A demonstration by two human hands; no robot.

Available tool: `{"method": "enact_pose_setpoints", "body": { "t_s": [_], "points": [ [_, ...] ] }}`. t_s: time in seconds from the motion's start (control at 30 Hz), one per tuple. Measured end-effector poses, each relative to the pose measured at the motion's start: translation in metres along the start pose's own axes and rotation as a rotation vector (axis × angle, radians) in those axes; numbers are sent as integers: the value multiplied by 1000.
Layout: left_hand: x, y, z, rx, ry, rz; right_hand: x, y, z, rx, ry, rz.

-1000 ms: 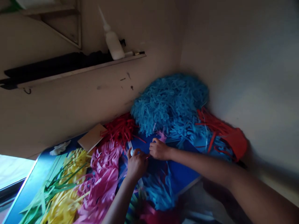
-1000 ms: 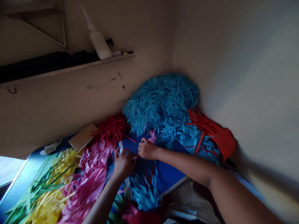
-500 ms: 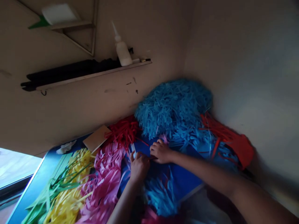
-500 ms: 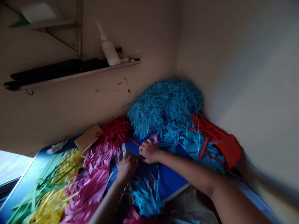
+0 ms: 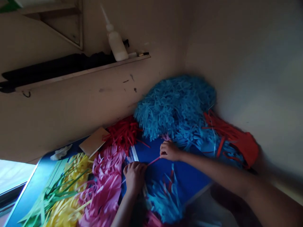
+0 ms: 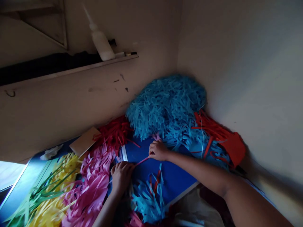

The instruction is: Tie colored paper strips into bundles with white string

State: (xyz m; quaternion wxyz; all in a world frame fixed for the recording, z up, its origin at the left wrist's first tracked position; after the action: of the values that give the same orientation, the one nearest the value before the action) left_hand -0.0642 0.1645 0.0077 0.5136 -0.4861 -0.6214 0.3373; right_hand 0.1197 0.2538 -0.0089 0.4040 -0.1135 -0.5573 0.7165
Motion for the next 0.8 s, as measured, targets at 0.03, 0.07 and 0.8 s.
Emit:
{"method": "enact_pose_setpoints", "body": {
  "t_s": [0.03, 0.07, 0.8],
  "points": [
    [1, 1, 0, 6, -10, 5, 1, 1, -1, 2, 28, 6],
    [2, 2, -1, 14, -19, 10, 3, 1, -1, 0, 57, 14],
    [21, -7, -63, 23, 341, -34, 15, 7, 65, -193, -453, 46]
  ]
}}
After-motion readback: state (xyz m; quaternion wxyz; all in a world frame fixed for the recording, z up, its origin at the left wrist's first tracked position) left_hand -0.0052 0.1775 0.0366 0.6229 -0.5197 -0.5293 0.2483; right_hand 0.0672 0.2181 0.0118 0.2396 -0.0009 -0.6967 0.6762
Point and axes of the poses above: each hand's wrist, its own x-axis towards the middle knuckle, its own y-axis out of the palm, z = x × y, the point moved 7 cm from there along x, towards the middle knuckle, and after that the axes turned 8 degrees about -z, right-handed, at the moved point
